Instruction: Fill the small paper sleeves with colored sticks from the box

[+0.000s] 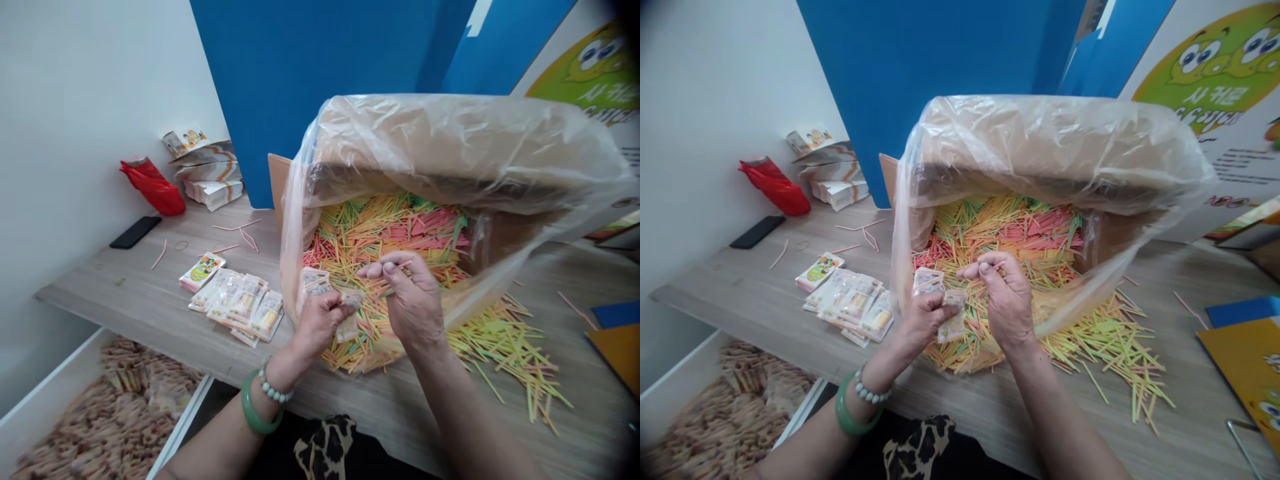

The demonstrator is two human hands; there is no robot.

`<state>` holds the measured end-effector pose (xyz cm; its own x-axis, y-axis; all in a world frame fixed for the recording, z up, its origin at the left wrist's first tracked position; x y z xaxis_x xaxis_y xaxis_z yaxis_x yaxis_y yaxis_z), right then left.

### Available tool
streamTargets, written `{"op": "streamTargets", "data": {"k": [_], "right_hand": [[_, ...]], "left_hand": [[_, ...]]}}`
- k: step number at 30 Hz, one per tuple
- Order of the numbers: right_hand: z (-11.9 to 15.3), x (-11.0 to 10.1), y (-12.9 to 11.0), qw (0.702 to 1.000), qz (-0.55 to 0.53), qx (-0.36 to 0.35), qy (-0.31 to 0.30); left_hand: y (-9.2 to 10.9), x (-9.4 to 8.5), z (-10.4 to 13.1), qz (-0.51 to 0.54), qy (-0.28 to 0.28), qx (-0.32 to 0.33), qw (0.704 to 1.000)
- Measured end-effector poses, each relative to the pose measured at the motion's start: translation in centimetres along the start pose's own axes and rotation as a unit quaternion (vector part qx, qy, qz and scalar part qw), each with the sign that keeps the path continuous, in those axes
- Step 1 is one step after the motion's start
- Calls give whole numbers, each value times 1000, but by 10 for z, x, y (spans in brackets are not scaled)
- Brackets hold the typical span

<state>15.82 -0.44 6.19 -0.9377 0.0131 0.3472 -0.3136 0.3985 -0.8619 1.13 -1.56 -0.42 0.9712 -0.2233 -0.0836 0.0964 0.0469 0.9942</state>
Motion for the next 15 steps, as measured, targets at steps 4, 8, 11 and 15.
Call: {"op": "streamTargets", "data": {"k": [4,8,11,15], "right_hand": [[4,12,-8,999,-17,-42,-11],[7,20,-6,997,-17,-60,-35],[10,20,2,998,-1,-46,-48],[13,16,9,999,-20,-2,-44]], "left_hand": [[1,-2,0,-52,14,9,998],[8,0,-1,-53,1,34,998],[13,0,0,-46,-14,29,998],[14,0,3,-2,-46,-7,999]]}}
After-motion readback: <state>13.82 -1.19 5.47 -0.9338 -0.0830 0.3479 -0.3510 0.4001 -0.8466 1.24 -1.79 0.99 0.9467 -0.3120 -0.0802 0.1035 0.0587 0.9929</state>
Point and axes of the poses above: each hand's wrist, its own z-axis away from the middle knuckle, its own x-axis out of the palm, y = z × x, the point moved 3 cm from there along -z, towards the middle knuckle, and after that the axes turned 7 degrees about -z, right-handed, at the moved point
